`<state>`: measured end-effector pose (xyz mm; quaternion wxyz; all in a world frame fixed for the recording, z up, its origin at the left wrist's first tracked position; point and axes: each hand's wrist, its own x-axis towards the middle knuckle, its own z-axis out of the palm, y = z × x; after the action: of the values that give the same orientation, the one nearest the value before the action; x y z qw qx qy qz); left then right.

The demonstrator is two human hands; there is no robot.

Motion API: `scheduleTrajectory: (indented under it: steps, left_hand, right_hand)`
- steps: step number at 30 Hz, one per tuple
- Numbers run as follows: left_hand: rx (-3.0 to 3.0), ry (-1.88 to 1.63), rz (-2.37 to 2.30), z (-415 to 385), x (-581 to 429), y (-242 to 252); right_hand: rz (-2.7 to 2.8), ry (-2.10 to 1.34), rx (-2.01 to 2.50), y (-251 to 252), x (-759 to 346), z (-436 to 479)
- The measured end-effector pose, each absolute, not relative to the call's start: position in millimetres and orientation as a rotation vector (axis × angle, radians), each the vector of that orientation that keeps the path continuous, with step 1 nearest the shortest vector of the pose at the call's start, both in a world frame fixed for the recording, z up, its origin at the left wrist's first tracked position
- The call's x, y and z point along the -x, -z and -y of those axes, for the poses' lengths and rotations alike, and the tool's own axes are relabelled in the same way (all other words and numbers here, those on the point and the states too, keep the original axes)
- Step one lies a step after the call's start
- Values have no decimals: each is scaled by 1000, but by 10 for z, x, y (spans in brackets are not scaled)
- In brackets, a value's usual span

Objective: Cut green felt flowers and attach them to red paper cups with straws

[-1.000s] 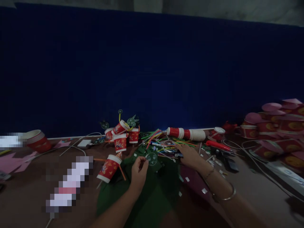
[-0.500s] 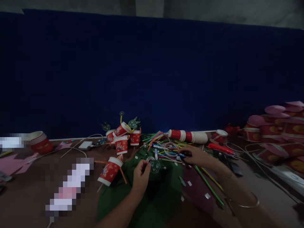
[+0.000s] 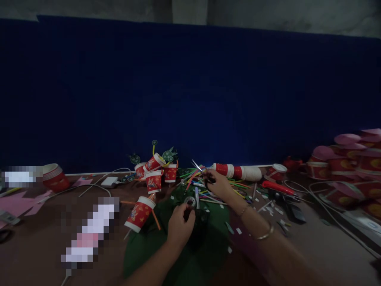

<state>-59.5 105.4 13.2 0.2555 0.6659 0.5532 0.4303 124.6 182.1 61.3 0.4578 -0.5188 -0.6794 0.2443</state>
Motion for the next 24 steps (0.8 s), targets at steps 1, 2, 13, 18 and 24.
scheduleTrajectory:
  steps: [1,2,13,18,24]
  left_hand:
    - [-1830,-1180,-1522,-1047,599,-131]
    - [-1837,-1199,-1528,-1041,604,-132]
    - [-1699,-1327,-1411,-1046,607,-113]
    - [-1718,-1290,-1436,-1050,604,-113]
    - [-1712,-1225,-1460,-1049,604,-119]
  right_hand:
    - [1684,-551,1262,-632,-1170,-1916]
    - [1694,-573,1245,-656,-1099,-2006]
    - [2326,82,1924,-1072,-1172,-2190]
    - [2502,238,1904,-1152,-1046,-2188]
    - [2620,326,1847,-1141,-944,-2231]
